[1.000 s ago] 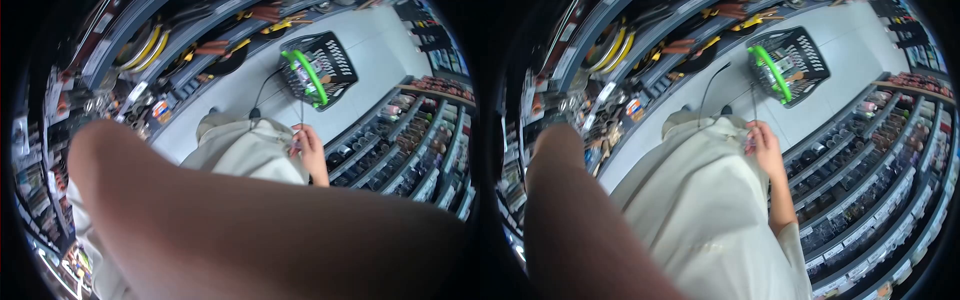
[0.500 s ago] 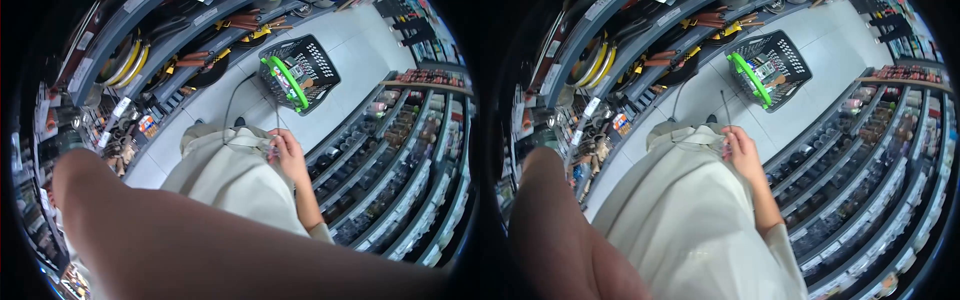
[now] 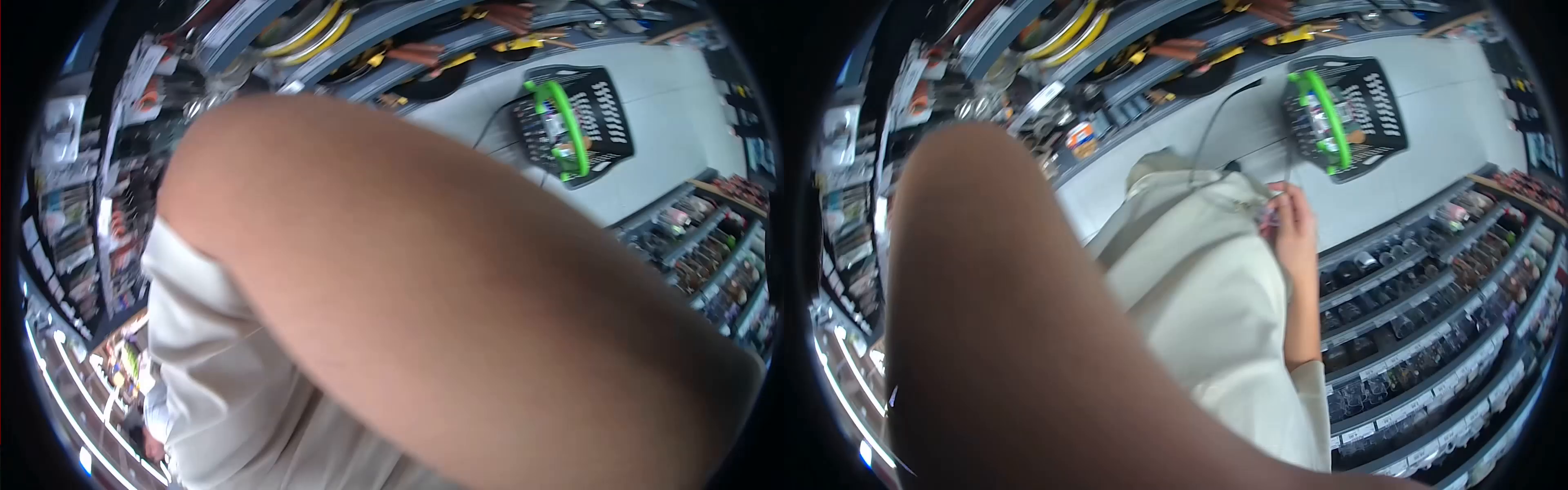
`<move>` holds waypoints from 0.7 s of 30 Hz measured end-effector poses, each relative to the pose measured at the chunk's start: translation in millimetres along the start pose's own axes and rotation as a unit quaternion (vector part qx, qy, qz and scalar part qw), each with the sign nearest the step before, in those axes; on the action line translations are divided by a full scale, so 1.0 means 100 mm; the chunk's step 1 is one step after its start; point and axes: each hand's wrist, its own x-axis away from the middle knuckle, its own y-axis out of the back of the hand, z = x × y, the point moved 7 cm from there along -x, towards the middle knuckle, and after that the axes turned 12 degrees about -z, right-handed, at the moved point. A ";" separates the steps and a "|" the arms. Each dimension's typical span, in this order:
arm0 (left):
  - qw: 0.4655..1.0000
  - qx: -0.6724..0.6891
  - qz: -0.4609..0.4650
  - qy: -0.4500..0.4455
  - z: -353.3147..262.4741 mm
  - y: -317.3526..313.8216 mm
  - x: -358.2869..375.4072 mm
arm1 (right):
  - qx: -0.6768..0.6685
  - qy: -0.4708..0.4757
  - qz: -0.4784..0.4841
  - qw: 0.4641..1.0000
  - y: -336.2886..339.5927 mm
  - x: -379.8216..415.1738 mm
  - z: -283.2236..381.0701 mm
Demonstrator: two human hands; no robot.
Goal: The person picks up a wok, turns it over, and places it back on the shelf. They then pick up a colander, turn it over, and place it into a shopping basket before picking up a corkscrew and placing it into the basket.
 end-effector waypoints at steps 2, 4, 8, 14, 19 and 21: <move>1.000 0.011 -0.007 -0.001 0.05 -0.05 -0.04 | -0.007 0.036 -0.002 0.999 -0.03 0.00 -0.02; 1.000 0.012 -0.017 0.001 0.11 -0.08 -0.07 | -0.027 0.003 -0.001 1.000 0.03 -0.02 -0.20; 0.999 0.037 0.003 -0.016 0.15 -0.20 -0.07 | 0.012 0.036 -0.006 0.999 0.06 0.00 -0.13; 0.996 0.084 0.003 -0.011 0.19 -0.31 0.01 | 0.014 0.032 0.008 0.999 0.06 -0.02 -0.12; 0.995 0.096 0.007 -0.015 0.21 -0.35 0.02 | -0.004 0.024 0.014 1.000 0.01 -0.03 -0.08; 0.995 0.098 0.012 -0.017 0.21 -0.39 0.02 | -0.016 0.014 0.015 1.000 0.00 -0.05 -0.10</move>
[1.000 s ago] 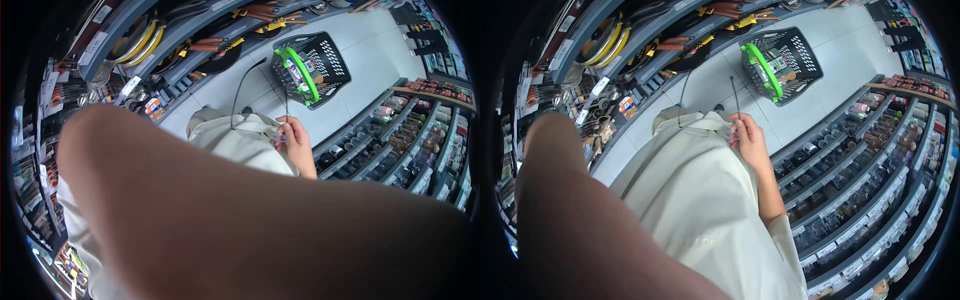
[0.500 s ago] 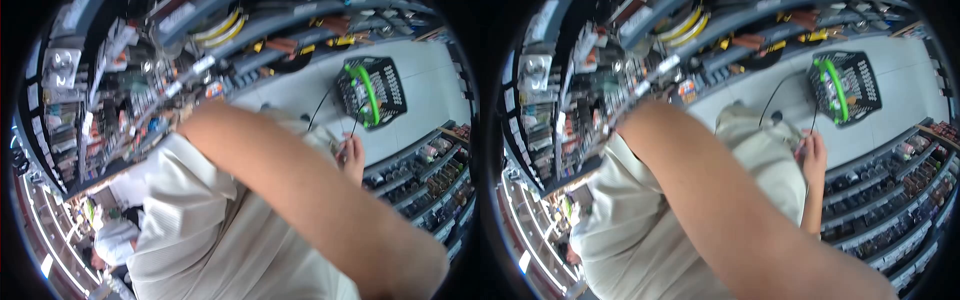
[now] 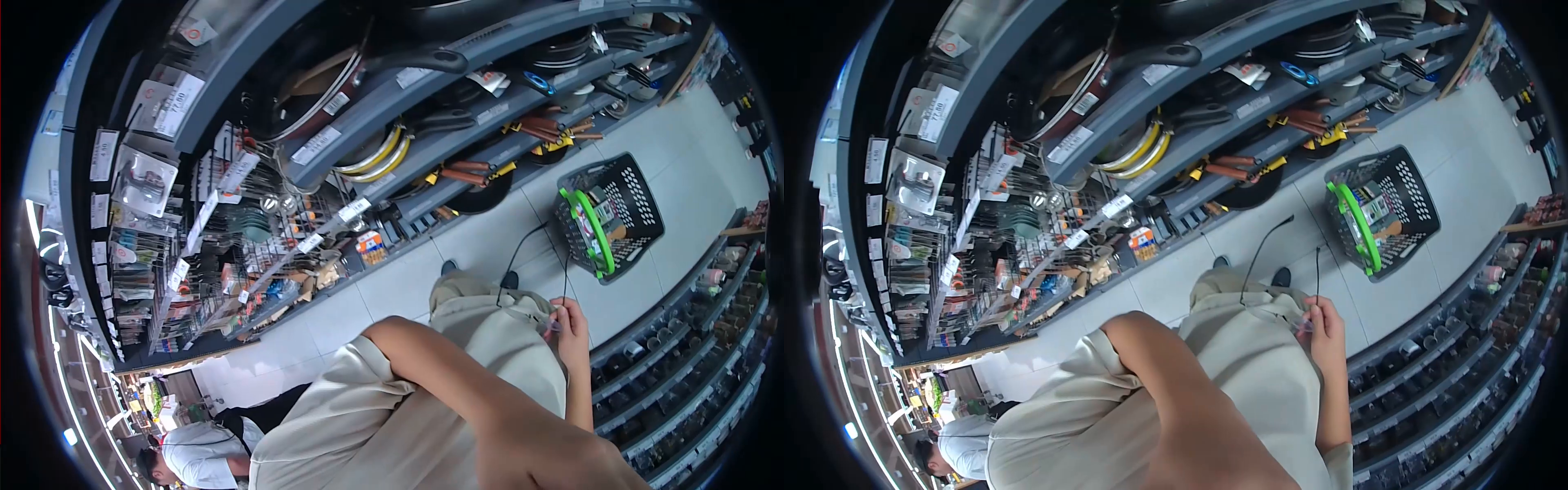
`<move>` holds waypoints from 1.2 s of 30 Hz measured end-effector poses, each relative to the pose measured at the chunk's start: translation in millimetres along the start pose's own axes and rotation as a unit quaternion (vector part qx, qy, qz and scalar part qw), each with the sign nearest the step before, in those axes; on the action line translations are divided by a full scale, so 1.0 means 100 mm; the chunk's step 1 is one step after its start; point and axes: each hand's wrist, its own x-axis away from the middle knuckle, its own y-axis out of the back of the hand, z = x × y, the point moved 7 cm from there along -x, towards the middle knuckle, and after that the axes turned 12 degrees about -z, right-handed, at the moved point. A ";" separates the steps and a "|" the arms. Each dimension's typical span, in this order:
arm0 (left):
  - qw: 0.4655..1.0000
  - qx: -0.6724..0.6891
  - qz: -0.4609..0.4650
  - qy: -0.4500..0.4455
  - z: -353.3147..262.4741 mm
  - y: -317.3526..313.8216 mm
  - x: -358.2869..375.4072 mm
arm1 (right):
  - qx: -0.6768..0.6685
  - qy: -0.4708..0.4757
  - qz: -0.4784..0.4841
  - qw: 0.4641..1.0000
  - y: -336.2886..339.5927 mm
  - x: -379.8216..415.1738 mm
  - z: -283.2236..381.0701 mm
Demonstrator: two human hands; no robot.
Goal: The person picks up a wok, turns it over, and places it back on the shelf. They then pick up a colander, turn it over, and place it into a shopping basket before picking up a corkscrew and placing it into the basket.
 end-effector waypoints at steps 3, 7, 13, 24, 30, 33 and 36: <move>1.000 -0.001 -0.002 0.002 0.03 0.00 0.00 | -0.001 0.012 0.008 1.000 -0.07 -0.01 0.05; 1.000 -0.001 -0.009 0.001 0.01 -0.06 0.01 | 0.014 0.017 0.015 1.000 -0.11 0.02 0.06; 0.999 -0.015 -0.030 0.009 0.01 -0.10 0.00 | 0.014 0.000 0.007 1.000 -0.11 0.03 0.01; 0.998 -0.032 -0.042 0.020 -0.03 -0.12 -0.01 | 0.025 0.043 0.007 0.999 -0.08 0.07 -0.04; 0.999 -0.022 -0.045 0.014 -0.06 -0.14 0.01 | -0.006 0.016 -0.003 1.000 -0.04 0.13 -0.07; 0.998 -0.017 -0.048 0.021 -0.07 -0.13 0.02 | -0.019 0.014 -0.004 1.000 -0.05 0.13 -0.09; 0.998 -0.012 -0.050 0.024 -0.06 -0.11 0.02 | -0.011 0.014 -0.004 1.000 -0.06 0.13 -0.06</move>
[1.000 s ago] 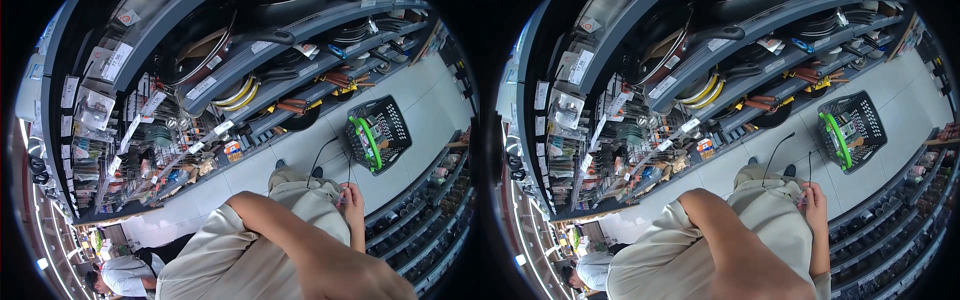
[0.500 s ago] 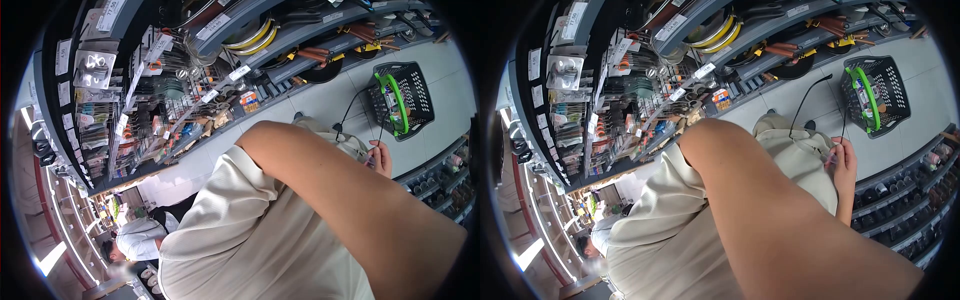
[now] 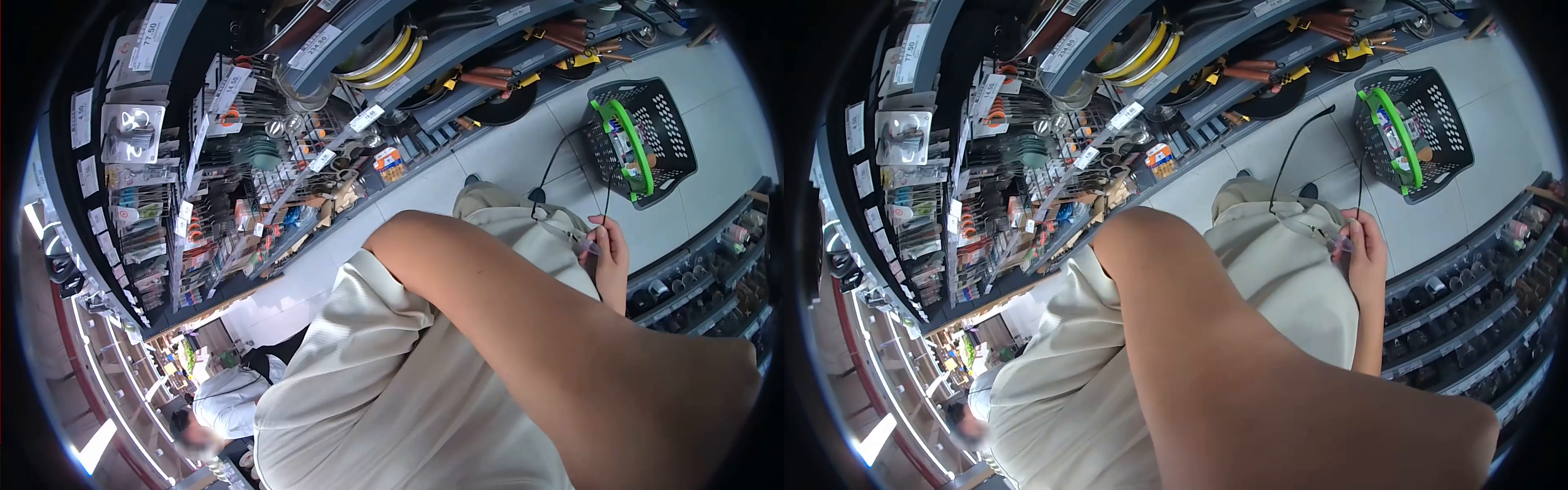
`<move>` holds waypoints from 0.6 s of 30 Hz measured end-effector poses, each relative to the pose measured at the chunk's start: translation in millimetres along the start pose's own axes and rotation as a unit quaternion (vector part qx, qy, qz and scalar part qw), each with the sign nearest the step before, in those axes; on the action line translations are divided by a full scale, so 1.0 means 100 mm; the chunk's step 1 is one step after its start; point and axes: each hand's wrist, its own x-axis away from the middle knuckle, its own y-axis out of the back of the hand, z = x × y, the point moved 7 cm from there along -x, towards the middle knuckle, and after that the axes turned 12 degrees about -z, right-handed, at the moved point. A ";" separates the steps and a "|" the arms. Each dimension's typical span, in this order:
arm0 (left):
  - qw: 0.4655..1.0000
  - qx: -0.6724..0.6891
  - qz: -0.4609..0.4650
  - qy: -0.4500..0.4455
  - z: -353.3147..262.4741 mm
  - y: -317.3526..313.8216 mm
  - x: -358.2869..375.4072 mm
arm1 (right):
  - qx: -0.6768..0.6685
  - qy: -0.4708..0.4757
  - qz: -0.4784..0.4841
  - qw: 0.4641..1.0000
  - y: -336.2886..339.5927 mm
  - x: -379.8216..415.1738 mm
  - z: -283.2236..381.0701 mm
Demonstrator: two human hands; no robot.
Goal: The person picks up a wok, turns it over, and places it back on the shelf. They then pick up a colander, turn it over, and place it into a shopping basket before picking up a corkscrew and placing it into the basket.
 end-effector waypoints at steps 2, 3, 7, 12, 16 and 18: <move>1.000 0.001 -0.006 0.000 0.01 0.01 0.00 | 0.010 -0.001 0.000 1.000 -0.01 0.00 0.05; 1.000 0.003 -0.010 -0.001 0.02 0.01 0.00 | 0.016 0.000 0.002 1.000 -0.01 0.01 0.06; 1.000 0.014 -0.013 -0.002 0.03 0.03 0.01 | 0.013 -0.010 0.009 1.000 -0.01 -0.01 0.03; 1.000 0.018 -0.009 -0.002 0.10 0.01 -0.01 | 0.008 -0.028 0.004 1.000 -0.02 -0.03 0.04; 1.000 0.015 -0.005 -0.004 0.19 0.00 -0.05 | 0.020 -0.019 -0.001 1.000 -0.02 -0.07 0.08; 1.000 0.017 -0.006 -0.005 0.24 0.00 -0.09 | 0.017 -0.010 0.004 1.000 -0.02 -0.07 0.06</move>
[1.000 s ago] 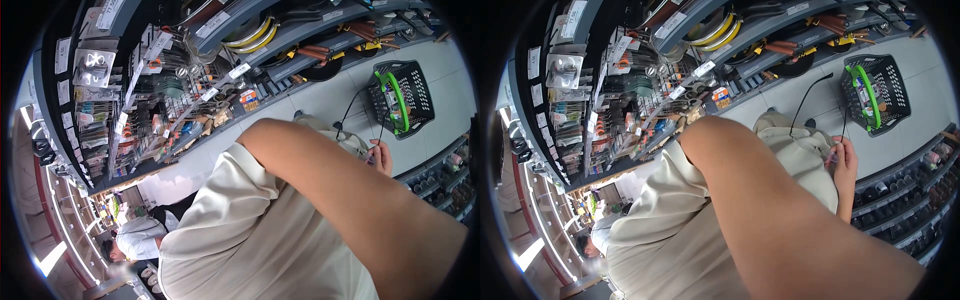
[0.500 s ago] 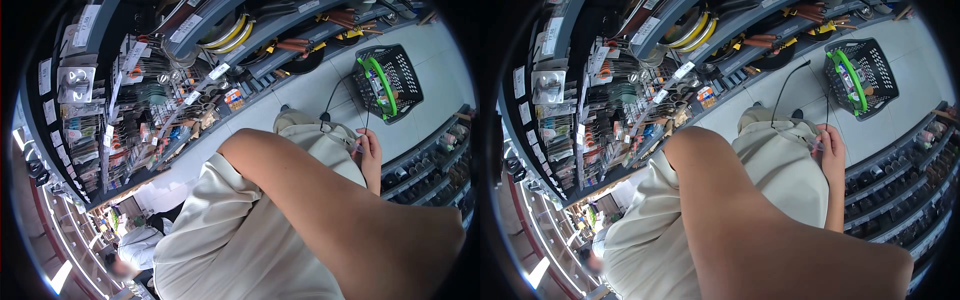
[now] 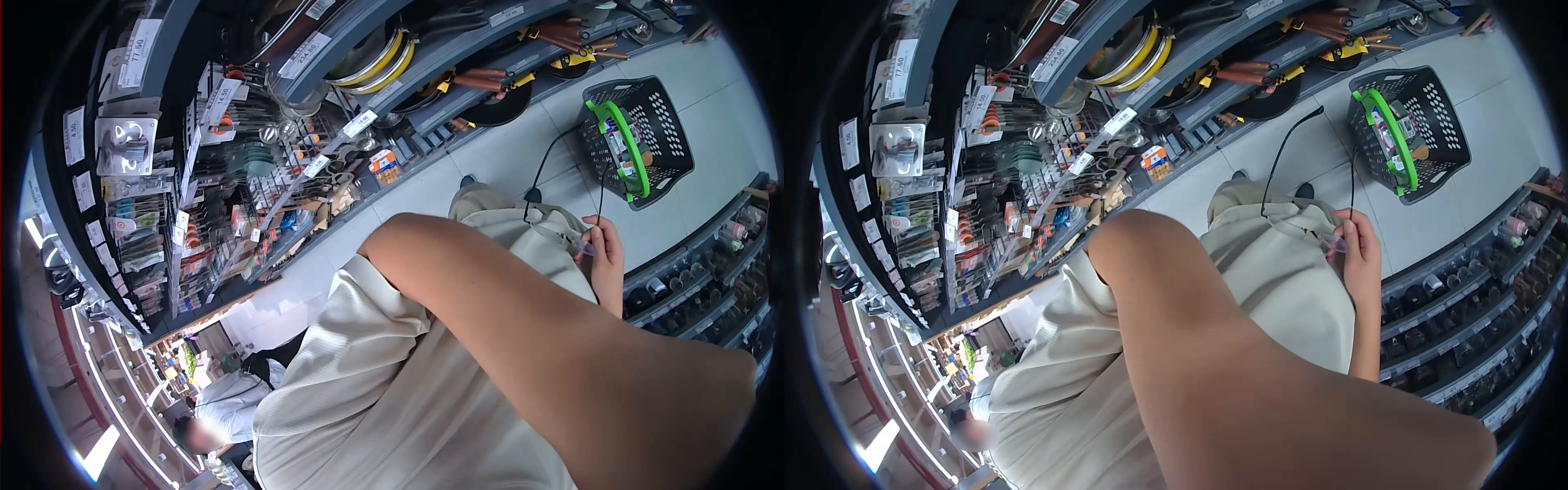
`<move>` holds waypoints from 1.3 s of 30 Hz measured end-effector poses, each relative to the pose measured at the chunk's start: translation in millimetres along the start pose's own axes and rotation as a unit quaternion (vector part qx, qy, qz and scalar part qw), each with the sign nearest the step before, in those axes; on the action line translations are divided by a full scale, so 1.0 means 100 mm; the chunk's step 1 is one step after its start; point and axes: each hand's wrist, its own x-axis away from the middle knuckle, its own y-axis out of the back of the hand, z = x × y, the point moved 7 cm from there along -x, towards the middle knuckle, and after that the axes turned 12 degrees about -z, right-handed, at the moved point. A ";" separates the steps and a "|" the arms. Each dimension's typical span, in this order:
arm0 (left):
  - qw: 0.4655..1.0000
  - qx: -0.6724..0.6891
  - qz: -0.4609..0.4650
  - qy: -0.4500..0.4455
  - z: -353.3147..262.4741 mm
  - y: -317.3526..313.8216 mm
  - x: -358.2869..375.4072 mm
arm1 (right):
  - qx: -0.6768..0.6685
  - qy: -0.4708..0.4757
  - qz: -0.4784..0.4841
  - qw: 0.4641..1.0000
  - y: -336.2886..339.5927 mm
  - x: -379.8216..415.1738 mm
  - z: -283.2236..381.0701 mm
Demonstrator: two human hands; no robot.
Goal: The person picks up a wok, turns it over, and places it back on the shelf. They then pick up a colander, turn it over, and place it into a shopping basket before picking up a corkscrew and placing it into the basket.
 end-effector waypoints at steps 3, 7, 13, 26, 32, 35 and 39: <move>1.000 -0.006 -0.001 -0.002 0.05 -0.02 -0.04 | -0.003 0.015 0.012 1.000 0.00 -0.04 0.00; 1.000 -0.004 -0.002 0.003 0.01 -0.02 -0.07 | -0.004 0.000 0.002 1.000 -0.01 -0.07 -0.01; 1.000 -0.008 -0.005 0.011 0.00 -0.05 -0.09 | 0.002 0.002 -0.001 1.000 -0.01 -0.10 0.00; 1.000 0.018 0.003 0.011 -0.03 -0.07 -0.07 | -0.003 -0.003 -0.007 1.000 0.04 -0.13 -0.03; 1.000 0.017 0.001 0.009 -0.10 -0.03 -0.05 | -0.012 0.010 -0.001 1.000 0.00 -0.14 0.04; 1.000 0.013 0.001 0.005 -0.14 0.00 -0.03 | -0.005 0.006 0.003 1.000 -0.01 -0.15 0.04; 1.000 0.008 -0.006 0.006 -0.17 0.06 -0.02 | 0.010 0.008 0.010 1.000 -0.02 -0.15 0.05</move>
